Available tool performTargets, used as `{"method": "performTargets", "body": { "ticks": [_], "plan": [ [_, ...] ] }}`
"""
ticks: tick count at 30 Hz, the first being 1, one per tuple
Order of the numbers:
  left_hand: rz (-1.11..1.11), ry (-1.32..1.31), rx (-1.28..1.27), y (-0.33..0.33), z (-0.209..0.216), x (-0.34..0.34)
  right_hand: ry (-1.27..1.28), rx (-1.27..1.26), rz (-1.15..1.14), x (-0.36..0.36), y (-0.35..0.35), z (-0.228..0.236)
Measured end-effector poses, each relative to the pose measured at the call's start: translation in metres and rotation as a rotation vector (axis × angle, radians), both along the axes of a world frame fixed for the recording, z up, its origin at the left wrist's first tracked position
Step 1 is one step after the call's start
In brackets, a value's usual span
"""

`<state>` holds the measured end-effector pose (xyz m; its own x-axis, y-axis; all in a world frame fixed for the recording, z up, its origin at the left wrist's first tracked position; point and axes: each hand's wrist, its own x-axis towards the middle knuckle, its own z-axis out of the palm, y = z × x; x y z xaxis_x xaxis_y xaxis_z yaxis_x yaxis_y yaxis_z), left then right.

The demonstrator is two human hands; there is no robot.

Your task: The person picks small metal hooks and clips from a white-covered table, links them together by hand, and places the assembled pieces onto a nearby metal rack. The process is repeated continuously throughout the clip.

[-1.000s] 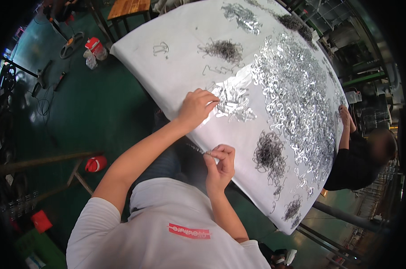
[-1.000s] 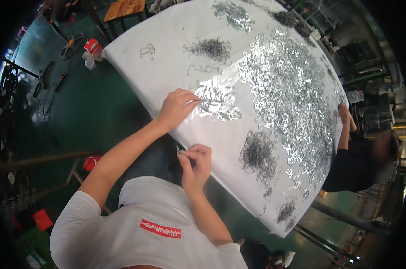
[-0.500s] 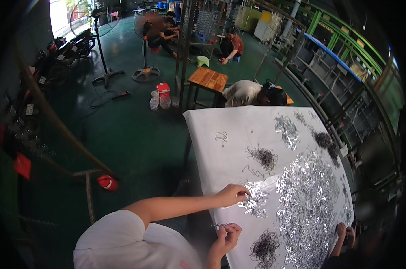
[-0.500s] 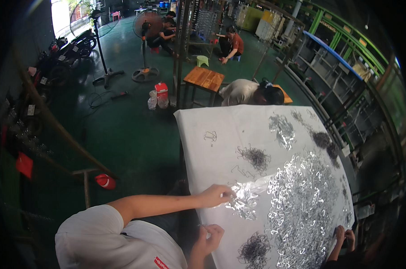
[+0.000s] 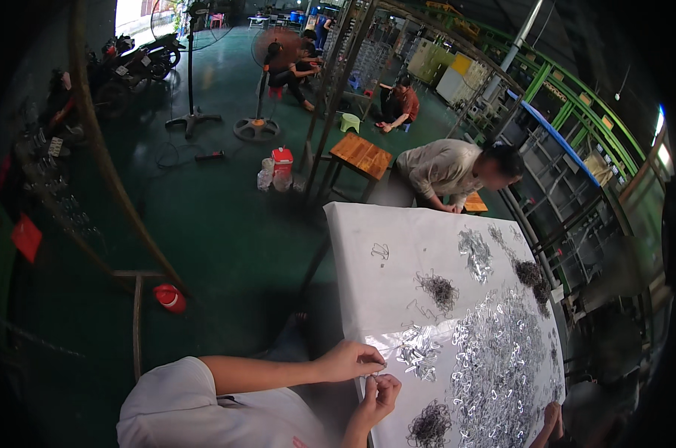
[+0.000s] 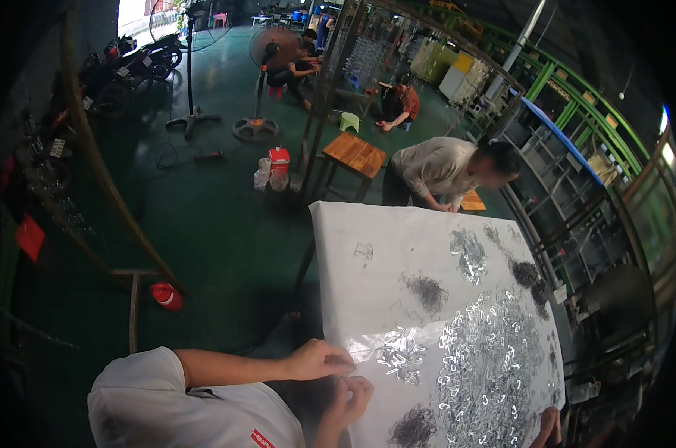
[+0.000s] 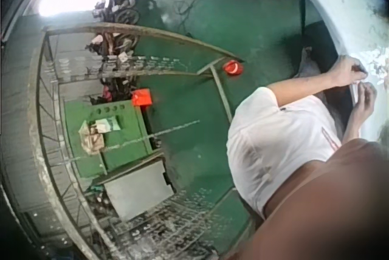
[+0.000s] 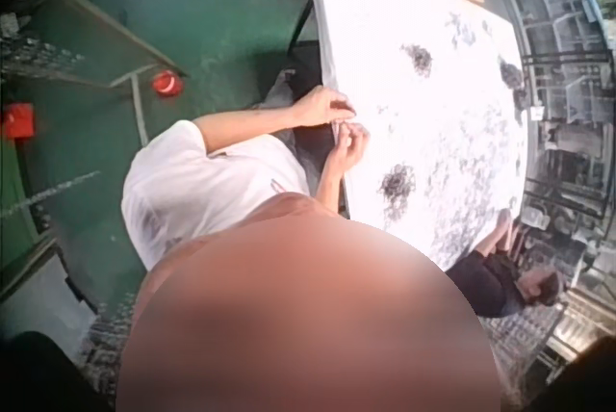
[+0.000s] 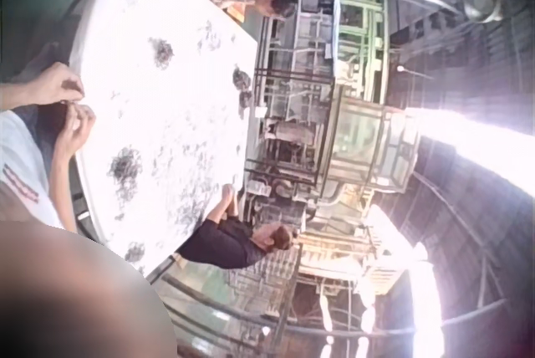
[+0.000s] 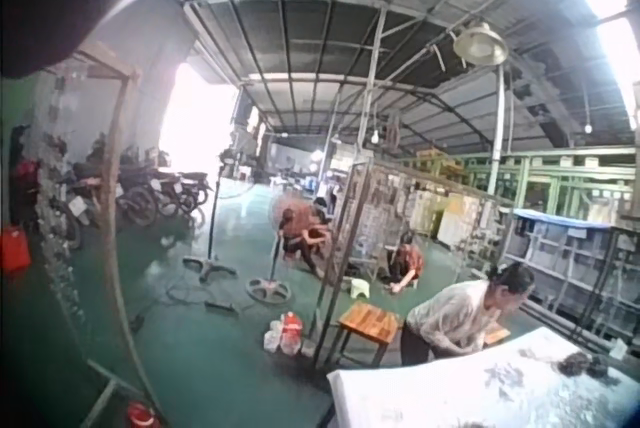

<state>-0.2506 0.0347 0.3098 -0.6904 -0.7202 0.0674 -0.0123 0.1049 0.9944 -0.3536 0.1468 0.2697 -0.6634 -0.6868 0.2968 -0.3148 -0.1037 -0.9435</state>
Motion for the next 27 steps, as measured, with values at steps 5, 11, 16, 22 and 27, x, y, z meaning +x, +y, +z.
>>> {"method": "performTargets", "body": {
  "ticks": [5, 11, 16, 22, 27],
  "plan": [
    [0.069, 0.004, -0.052, 0.002, 0.005, 0.006, 0.055, 0.02, -0.006, 0.006, -0.008, 0.003],
    [0.123, -0.016, 0.013, 0.006, 0.0, 0.009, 0.119, 0.048, -0.023, 0.007, -0.011, 0.001],
    [0.174, 0.109, -0.164, 0.006, -0.015, 0.005, 0.042, 0.108, -0.015, 0.009, -0.011, -0.001],
    [0.172, 0.129, -0.159, -0.001, -0.029, 0.002, 0.177, 0.138, -0.027, -0.031, -0.025, -0.003],
    [0.138, 0.112, -0.155, -0.008, -0.03, 0.002, 0.519, 0.39, 0.075, -0.133, -0.093, -0.009]
  ]
}}
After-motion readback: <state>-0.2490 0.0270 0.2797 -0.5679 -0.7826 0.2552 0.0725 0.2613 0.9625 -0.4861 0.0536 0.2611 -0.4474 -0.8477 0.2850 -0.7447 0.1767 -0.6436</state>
